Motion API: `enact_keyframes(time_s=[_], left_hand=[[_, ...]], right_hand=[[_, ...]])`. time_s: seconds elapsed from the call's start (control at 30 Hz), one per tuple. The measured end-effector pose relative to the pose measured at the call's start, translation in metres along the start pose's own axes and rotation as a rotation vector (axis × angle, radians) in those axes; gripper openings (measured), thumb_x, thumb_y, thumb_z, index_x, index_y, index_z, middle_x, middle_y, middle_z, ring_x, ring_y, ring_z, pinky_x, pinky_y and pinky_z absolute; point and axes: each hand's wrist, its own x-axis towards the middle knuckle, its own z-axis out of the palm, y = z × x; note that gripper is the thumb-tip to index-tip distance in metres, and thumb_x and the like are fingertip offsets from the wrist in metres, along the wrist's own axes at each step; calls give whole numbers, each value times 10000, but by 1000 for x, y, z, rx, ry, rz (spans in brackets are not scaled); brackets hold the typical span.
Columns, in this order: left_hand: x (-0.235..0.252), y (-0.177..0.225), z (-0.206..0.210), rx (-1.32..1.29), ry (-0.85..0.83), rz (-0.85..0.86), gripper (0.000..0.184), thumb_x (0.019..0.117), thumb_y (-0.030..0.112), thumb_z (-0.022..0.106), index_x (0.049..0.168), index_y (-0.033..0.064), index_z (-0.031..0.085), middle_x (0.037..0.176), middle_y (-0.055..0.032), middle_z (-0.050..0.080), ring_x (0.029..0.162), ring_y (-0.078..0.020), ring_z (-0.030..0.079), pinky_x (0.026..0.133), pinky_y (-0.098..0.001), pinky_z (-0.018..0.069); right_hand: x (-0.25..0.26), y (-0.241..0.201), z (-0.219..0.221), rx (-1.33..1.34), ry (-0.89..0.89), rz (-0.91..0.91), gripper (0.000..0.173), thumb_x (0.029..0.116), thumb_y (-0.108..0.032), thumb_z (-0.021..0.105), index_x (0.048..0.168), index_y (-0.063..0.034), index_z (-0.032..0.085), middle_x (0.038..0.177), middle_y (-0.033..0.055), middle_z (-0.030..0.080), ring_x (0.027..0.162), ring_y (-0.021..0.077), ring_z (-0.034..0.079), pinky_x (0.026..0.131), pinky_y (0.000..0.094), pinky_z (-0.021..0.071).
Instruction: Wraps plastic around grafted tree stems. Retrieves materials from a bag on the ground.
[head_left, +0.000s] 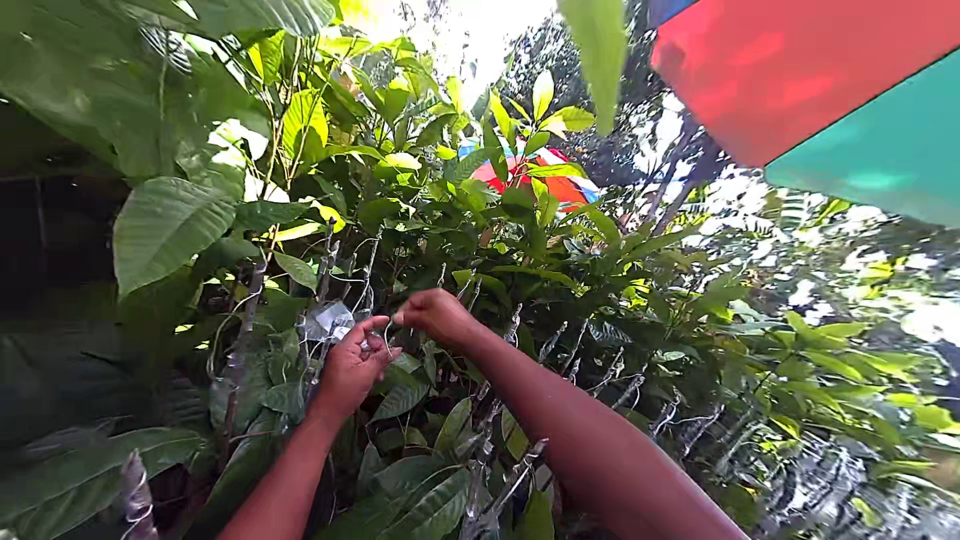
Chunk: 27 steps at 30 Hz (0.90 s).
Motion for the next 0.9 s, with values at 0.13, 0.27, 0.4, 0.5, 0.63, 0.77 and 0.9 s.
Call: enact_keyframes(time_s=[0.13,0.27,0.4,0.5,0.63,0.77,0.9], left_hand=[[1,-2,-7,-74,25,74,130,933,57,689,1052,20,723,915,30,729,609,13,588,541,-152,498],[2,0,-1,-60,86,57,110,956,43,653,1040,-10,699,905,6,696,621,3,585,544,-155,502],[4,6,-4,-134,-31,-144,111,964,61,656,1054,16,703,904,9,687,621,-23,569,547,-171,481],[4,7,-4,-213,-20,-176,84,968,30,642,1028,6,695,849,6,692,599,-27,566,538,-168,473],[3,8,-5,-198,-18,-134,90,932,-5,665,1019,11,686,870,-1,702,635,-58,630,592,-204,554],[7,8,-8,-96,60,-82,209,935,-7,658,1143,-22,639,881,-32,681,653,-91,658,611,-235,590],[7,14,12,-18,73,-136,155,961,3,649,1100,-64,633,925,-76,678,699,-87,688,669,-242,618]], right_hand=[[-18,15,18,462,-220,98,193,1062,-193,557,1043,-24,650,821,-16,630,704,46,596,634,214,496],[-21,13,29,202,-67,10,240,962,-191,674,1104,3,668,924,61,653,804,112,604,778,329,513],[-17,14,35,125,190,86,196,1009,-186,624,1091,-17,676,950,87,677,842,172,650,818,378,540],[-26,23,47,-421,361,-359,195,985,-161,597,1074,-32,712,1007,150,706,909,299,704,807,493,567],[-32,34,38,-637,440,-591,198,1009,-141,557,911,-49,703,839,123,686,760,294,689,662,470,531],[-56,31,18,-497,68,-157,256,979,-168,506,1011,-8,704,1048,172,704,989,350,694,833,570,540],[-96,-11,33,-96,-348,-434,214,999,-116,593,986,59,716,941,176,692,882,271,672,817,477,537]])
